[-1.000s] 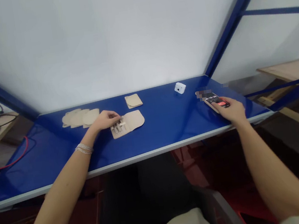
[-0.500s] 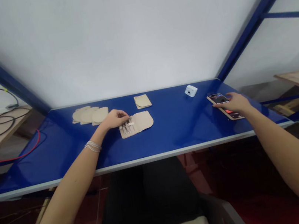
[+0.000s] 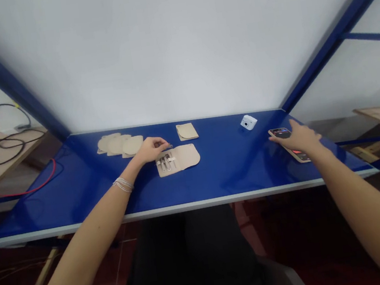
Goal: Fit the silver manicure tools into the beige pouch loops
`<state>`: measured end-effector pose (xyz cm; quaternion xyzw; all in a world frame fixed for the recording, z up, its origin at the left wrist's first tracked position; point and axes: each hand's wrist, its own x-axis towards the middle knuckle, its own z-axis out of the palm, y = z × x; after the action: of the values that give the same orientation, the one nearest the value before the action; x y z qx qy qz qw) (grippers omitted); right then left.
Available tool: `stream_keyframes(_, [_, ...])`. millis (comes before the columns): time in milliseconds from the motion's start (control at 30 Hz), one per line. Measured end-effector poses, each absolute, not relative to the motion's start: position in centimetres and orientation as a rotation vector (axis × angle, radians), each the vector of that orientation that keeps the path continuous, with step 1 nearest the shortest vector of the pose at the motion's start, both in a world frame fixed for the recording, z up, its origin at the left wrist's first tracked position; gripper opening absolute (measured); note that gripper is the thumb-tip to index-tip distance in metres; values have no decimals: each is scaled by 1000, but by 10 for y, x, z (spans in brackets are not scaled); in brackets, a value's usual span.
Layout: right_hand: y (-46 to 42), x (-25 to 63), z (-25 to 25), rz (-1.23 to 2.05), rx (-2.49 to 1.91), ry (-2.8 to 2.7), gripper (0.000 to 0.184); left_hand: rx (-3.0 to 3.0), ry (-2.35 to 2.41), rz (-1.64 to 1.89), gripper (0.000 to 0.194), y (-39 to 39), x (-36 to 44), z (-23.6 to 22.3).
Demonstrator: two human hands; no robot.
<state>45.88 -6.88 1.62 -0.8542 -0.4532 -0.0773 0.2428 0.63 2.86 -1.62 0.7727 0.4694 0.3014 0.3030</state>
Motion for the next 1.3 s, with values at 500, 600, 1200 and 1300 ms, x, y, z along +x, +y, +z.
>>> stream_keyframes(500, [18, 175, 11, 885, -1411, -1843, 30, 1946, 1162, 1102, 25, 22, 8, -10])
stream_keyframes(600, [25, 171, -4, 954, -1319, -1734, 29, 1920, 1202, 1118, 22, 23, 8, -12])
stream_keyframes(1200, [23, 178, -19, 1098, -1160, -1478, 9, 1981, 1096, 1213, 20, 24, 10, -11])
stream_keyframes(1300, [24, 177, -20, 1091, -1165, -1487, 5, 2008, 1132, 1237, 18, 24, 10, -10])
